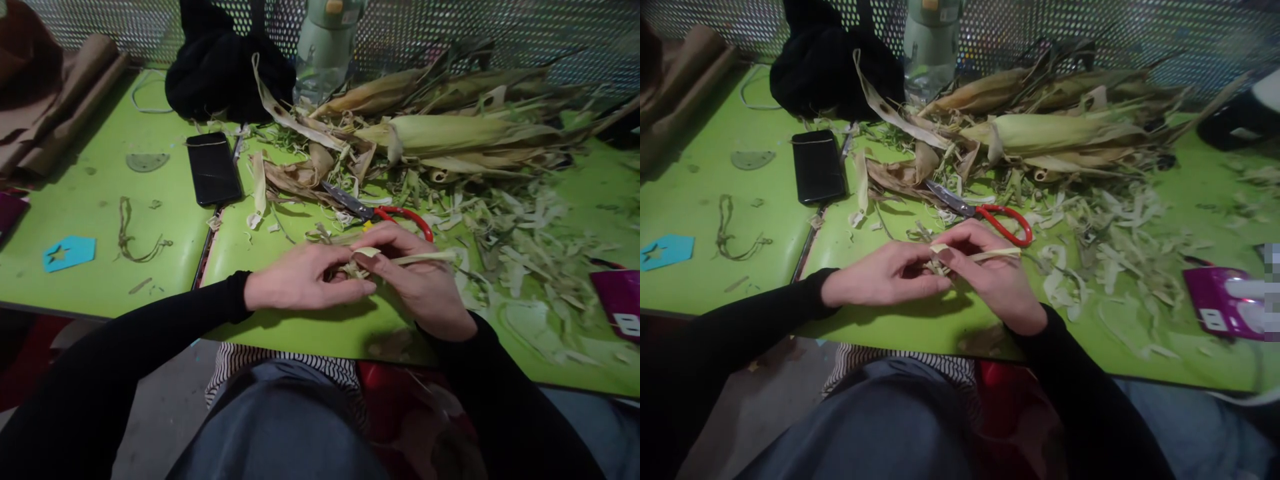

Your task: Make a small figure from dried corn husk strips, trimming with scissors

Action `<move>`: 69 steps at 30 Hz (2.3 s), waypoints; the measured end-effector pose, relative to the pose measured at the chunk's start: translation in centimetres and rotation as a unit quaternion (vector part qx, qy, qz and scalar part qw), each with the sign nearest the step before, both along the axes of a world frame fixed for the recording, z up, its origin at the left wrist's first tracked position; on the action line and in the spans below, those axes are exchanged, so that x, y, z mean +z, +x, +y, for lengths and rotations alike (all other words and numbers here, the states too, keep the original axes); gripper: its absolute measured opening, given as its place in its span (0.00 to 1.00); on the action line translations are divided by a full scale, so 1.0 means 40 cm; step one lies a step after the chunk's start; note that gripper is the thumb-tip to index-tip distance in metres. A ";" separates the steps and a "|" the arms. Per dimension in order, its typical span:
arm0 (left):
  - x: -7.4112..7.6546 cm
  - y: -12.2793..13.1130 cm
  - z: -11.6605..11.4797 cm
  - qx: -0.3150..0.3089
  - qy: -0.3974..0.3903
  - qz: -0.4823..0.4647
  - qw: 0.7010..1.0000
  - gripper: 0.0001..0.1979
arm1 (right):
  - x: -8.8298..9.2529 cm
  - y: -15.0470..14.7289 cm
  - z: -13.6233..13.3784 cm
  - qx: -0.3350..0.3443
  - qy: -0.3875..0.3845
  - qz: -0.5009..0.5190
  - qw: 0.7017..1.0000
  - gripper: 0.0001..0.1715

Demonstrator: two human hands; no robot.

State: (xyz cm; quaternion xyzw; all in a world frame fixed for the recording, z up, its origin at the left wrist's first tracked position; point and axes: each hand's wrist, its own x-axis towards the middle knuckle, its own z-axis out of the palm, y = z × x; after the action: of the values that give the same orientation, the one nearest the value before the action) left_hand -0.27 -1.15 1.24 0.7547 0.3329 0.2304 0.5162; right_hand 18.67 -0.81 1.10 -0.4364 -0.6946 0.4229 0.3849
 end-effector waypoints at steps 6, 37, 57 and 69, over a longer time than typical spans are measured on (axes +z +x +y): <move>-0.005 0.003 -0.007 0.015 -0.018 0.003 1.000 0.11 | -0.021 -0.009 -0.011 -0.033 -0.085 0.116 0.989 0.03; -0.002 0.000 0.028 0.180 -0.134 -0.120 0.967 0.12 | 0.048 0.045 0.014 0.071 0.010 -0.138 0.988 0.20; -0.031 0.029 -0.014 0.139 -0.130 -0.141 0.972 0.06 | -0.029 -0.027 -0.024 -0.091 0.060 -0.090 0.990 0.14; -0.003 0.038 -0.041 0.176 -0.121 -0.238 0.947 0.06 | -0.031 -0.034 -0.051 -0.155 0.015 0.043 0.987 0.14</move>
State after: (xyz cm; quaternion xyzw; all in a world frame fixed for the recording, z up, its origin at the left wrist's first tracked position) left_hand 1.26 -2.80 1.12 0.5387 0.3532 0.4487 0.6194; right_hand 17.29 -2.84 -0.16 -0.5138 -0.6079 0.3661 0.4821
